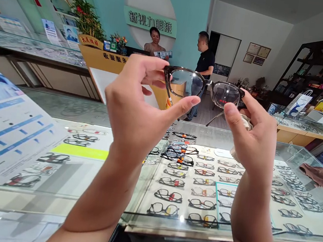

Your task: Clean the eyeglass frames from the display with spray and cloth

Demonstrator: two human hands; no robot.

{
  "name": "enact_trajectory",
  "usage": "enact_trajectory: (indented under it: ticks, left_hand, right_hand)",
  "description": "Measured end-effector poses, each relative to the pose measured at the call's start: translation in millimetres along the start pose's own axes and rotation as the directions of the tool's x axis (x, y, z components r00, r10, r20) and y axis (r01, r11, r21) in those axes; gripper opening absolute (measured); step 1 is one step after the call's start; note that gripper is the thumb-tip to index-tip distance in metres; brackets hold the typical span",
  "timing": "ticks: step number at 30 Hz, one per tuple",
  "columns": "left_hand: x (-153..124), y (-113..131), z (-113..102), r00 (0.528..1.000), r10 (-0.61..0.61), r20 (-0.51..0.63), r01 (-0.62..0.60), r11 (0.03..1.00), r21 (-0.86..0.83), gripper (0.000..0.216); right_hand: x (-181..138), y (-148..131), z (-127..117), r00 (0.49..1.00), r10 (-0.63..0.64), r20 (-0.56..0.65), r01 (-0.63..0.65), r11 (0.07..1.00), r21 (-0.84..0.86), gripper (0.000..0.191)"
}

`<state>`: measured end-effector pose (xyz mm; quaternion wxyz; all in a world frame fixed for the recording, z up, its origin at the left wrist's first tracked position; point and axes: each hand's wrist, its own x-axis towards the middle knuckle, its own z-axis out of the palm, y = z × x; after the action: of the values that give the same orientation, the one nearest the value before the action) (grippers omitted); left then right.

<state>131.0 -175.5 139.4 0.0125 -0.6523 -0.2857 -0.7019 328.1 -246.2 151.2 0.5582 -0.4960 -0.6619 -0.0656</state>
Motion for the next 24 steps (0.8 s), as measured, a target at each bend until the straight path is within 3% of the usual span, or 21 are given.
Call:
enact_trajectory:
  ticks: [5,9,19,24]
  left_hand:
    - [-0.1,-2.0,1.1,1.000,0.019,0.014,-0.018,0.997,-0.070,0.068]
    - [-0.7,-10.6,5.6,1.000,0.015,0.014,-0.012,0.983,-0.182,0.074]
    - [-1.0,-14.8,10.4,0.999,-0.038,0.035,0.049,0.914,-0.403,0.075]
    - [-0.3,-11.6,13.5,0.996,-0.022,0.090,0.057,0.908,-0.414,0.078]
  right_hand:
    - [3.5,7.3,3.1,0.991,-0.023,-0.130,0.038,0.992,0.119,0.047]
    - [3.2,9.2,7.0,0.976,-0.017,-0.217,0.056,0.983,0.175,0.039]
    - [4.1,7.5,7.1,0.964,0.035,-0.265,0.043,0.958,0.282,0.033]
    - [2.9,-0.8,5.4,0.971,0.017,-0.239,0.060,0.948,0.312,0.047]
